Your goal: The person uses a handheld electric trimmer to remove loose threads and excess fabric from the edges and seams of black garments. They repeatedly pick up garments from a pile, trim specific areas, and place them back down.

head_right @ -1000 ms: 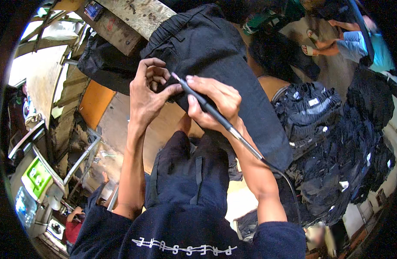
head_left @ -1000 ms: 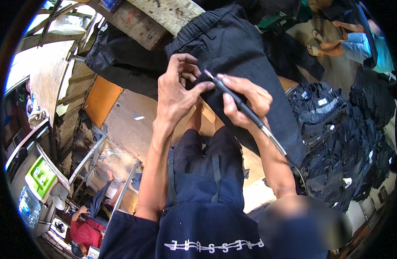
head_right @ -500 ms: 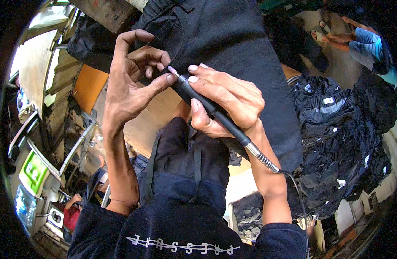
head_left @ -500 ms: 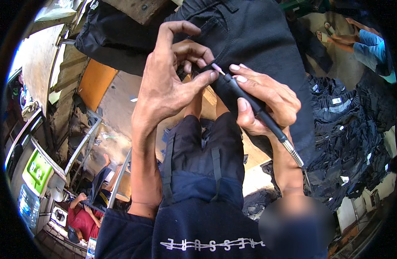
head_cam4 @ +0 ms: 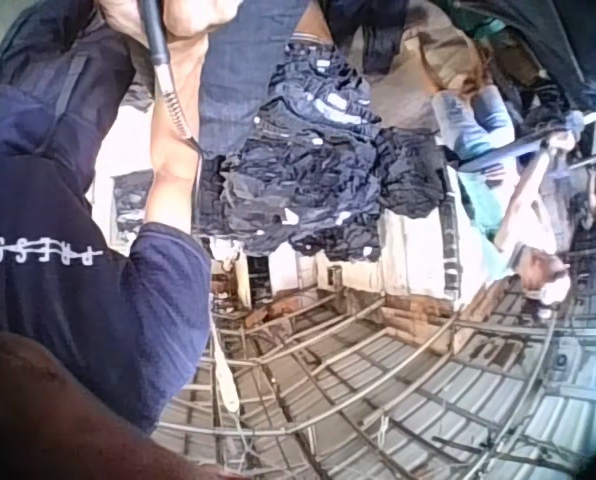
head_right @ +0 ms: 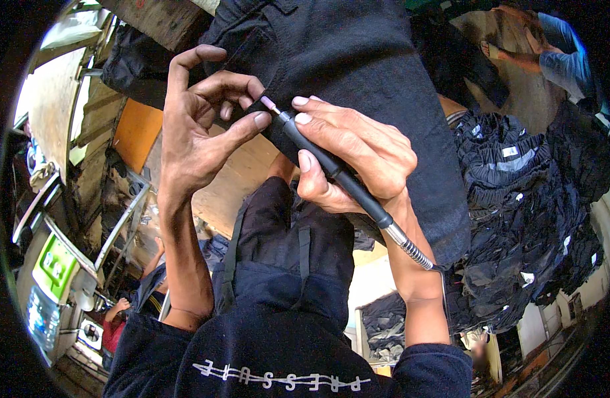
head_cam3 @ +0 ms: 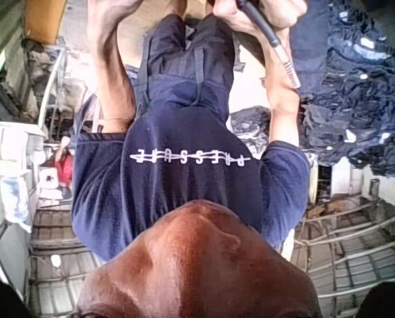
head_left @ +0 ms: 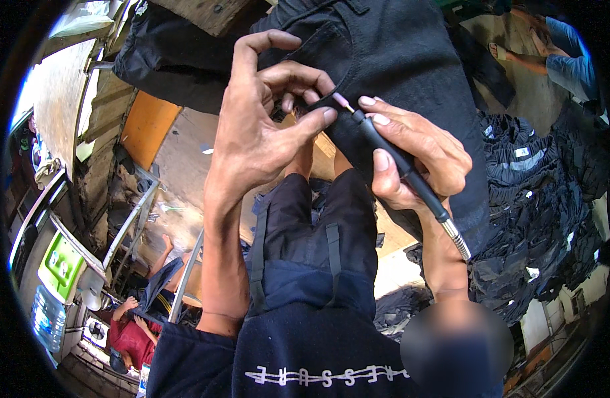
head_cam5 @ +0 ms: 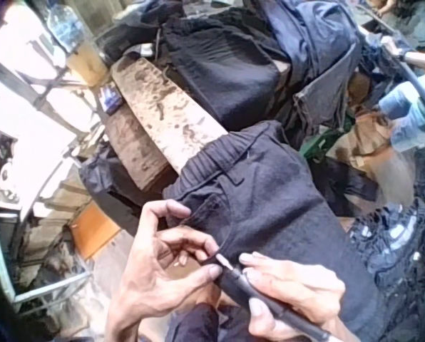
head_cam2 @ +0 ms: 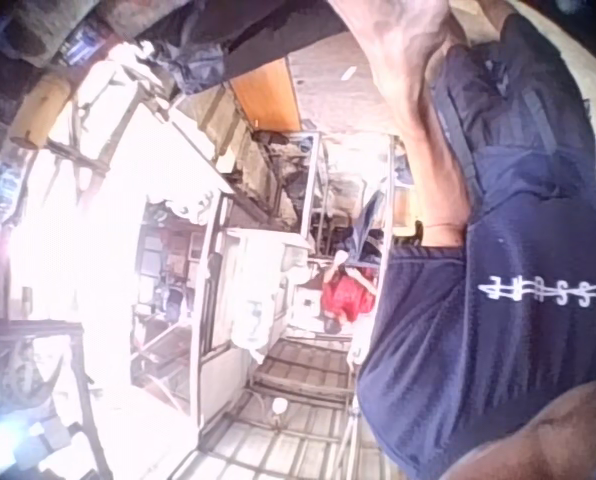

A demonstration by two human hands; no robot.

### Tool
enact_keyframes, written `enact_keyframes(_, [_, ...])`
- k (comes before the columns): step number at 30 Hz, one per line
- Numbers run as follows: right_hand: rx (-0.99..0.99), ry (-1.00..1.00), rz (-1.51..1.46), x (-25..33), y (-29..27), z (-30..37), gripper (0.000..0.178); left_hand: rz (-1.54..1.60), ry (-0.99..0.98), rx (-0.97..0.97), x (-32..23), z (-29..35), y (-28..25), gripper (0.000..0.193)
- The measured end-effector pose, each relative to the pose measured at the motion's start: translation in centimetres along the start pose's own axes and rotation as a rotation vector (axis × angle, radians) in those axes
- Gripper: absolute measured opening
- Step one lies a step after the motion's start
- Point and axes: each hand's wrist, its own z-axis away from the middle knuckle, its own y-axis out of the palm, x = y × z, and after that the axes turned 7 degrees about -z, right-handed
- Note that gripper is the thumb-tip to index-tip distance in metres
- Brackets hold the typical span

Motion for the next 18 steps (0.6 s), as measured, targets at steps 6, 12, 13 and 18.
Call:
enact_keyframes(6, [-0.028,0.001,-0.003,-0.19,0.02,0.04,0.029,0.058,0.028,-0.002,0.33,0.07,0.2,0.089])
enact_keyframes(12, [-0.022,0.028,0.011,0.09,-0.17,0.01,0.029,0.096,0.045,-0.006,0.61,0.11,0.32,0.091])
enact_keyframes(13, [-0.019,0.038,0.018,0.15,-0.2,0.0,0.029,0.101,0.045,-0.007,0.62,0.1,0.33,0.091])
enact_keyframes(18, [-0.048,0.044,0.012,0.13,-0.11,-0.03,0.029,0.108,0.034,-0.011,0.54,0.11,0.38,0.091])
